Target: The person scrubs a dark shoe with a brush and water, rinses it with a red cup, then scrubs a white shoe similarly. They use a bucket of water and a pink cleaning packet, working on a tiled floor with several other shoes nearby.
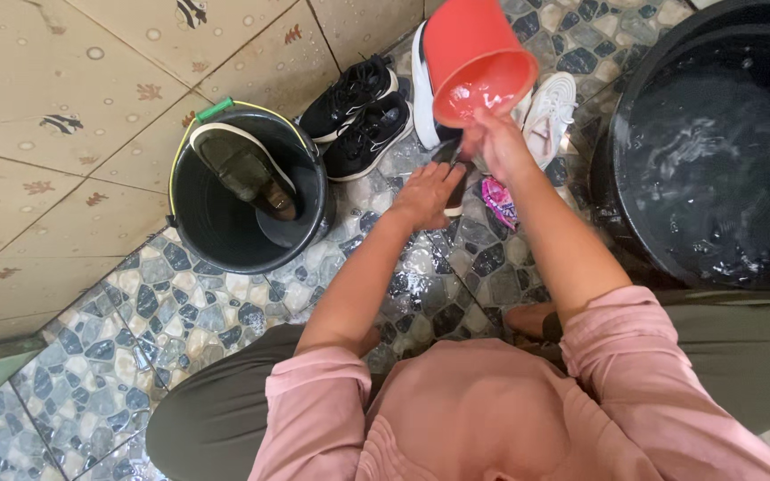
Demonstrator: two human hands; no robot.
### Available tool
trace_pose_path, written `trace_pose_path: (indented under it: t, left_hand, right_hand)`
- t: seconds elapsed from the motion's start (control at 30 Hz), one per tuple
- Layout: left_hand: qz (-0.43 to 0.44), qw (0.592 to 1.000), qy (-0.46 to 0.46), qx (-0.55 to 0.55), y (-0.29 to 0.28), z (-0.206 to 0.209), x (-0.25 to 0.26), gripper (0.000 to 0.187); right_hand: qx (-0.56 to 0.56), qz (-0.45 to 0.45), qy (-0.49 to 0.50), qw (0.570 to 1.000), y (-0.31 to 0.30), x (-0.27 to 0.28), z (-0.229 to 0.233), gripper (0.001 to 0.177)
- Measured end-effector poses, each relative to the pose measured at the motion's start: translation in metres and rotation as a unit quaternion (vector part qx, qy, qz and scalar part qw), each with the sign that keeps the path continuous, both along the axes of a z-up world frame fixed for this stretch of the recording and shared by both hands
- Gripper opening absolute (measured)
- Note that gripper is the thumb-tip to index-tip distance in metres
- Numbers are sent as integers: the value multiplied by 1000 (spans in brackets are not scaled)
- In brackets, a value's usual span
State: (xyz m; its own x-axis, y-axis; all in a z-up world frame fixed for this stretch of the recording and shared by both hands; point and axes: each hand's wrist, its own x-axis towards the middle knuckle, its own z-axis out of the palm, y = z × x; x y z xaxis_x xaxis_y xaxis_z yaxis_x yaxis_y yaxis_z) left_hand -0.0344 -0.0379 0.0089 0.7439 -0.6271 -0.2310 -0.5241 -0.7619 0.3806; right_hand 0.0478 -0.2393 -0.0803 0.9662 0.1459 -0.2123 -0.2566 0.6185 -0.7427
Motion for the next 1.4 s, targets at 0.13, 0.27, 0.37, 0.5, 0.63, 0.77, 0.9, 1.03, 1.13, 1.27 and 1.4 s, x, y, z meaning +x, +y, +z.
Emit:
trace_pose_path:
  t: [0.13,0.27,0.37,0.5,0.63,0.77,0.9,1.03,1.13,1.27,1.4]
  left_hand:
    - [17,999,30,-14,-12,5,21,90]
    - [27,998,45,-24,-11,13,46,92]
    - [-8,995,7,-98,-8,16,51,94]
    - [57,993,65,-84,-7,13,51,95]
    - [154,942,117,-276,4,4,49,96]
    - [246,848,156,-442,-1,6,54,88]
    - [222,811,194,-504,-45,23,59,72]
    - [167,819,190,-514,-110,52,66,69]
    - [182,796,211,-538,-139,66,65,67]
    - [219,710,270,-612,-144,66,62,64]
    - [249,638,294,-666,-116,51,66,58]
  right_hand:
    - [36,44,49,997,15,11,5,13]
    - [26,58,-13,998,29,19,11,24]
    - [6,6,-19,1000,34,25,9,36]
    - [-28,-33,27,999,30,28,4,35]
    - [-40,-73,-22,996,12,24,2,28]
    - [-42,-82,-23,996,-31,15,19,25]
    - [30,-171,-27,984,-84,-8,41,32]
    - [47,-267,-9,962,-146,-19,63,41]
    - [67,-245,-34,967,-189,-29,56,54]
    - [-137,-236,165,948,-195,-41,19,50]
    - [-201,-222,188,935,-159,-48,-9,50]
